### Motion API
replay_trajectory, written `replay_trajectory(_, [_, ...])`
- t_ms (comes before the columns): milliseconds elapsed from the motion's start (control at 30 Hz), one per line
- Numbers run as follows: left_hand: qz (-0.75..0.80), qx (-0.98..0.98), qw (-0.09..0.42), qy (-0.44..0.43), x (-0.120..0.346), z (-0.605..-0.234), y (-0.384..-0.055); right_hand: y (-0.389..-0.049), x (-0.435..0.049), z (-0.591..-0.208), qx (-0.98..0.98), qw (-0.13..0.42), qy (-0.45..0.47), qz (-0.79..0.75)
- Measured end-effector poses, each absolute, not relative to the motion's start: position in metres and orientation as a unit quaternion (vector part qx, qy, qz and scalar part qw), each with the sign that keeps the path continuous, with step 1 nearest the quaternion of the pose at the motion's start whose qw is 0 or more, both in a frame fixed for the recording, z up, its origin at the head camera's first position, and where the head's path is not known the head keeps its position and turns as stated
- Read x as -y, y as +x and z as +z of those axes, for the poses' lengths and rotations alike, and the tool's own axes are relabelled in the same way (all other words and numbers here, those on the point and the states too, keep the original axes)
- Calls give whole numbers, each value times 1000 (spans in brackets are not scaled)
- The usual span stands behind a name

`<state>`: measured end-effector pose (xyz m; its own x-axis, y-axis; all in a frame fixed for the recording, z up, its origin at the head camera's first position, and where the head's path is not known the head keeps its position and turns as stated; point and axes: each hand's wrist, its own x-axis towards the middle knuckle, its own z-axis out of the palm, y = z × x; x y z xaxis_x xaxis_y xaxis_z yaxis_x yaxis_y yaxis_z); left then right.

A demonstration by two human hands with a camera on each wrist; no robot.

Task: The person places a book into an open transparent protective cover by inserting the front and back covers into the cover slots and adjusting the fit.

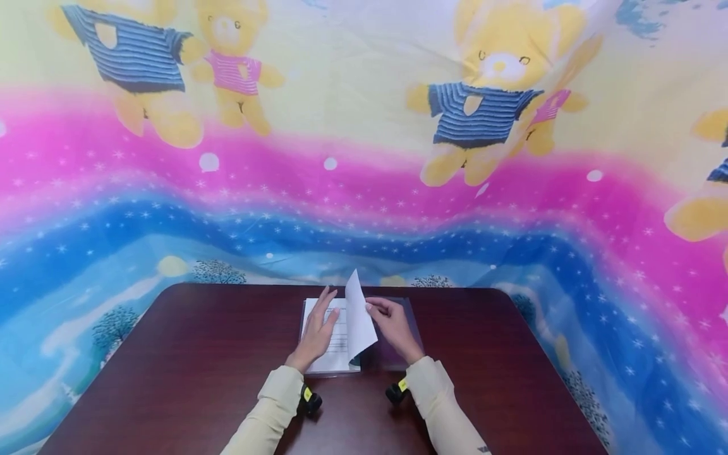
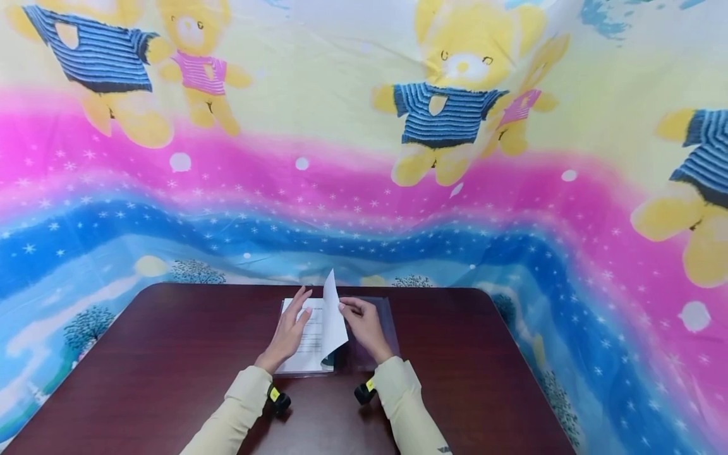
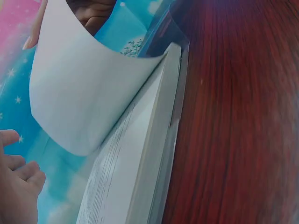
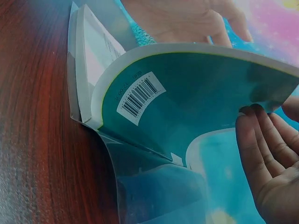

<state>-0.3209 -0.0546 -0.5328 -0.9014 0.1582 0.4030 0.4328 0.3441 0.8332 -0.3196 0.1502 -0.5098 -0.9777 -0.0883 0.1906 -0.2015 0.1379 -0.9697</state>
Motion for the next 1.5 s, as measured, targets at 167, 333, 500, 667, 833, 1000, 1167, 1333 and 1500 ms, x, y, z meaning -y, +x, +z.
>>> replay_trajectory(167, [-552,801,129,-191,48,-532,-323,-320,-153,-508,742,32,117,660])
replay_trajectory(333, [-555,799,130,-193,44,-531,-324,-319,-159,-507,742,24,124,658])
replay_trajectory(500, [-557,798,122,-195,41,-531,-324,-318,-173,-510,760,25,135,635])
replay_trajectory(667, [-555,799,109,-204,40,-534,-324,-317,-191,-517,809,13,145,570])
replay_trajectory(833, [-541,804,111,-221,39,-539,-323,-318,-207,-524,859,-20,171,483])
replay_trajectory(1000, [-513,815,116,-245,36,-542,-322,-320,-222,-525,890,-55,191,411])
replay_trajectory(1167, [-446,851,114,-252,32,-545,-323,-318,-231,-521,909,-119,192,351])
replay_trajectory(1333, [-411,873,86,-250,30,-548,-322,-314,-233,-518,914,-178,199,307])
replay_trajectory(1500, [-411,873,77,-249,31,-549,-321,-313,-235,-518,913,-201,206,289])
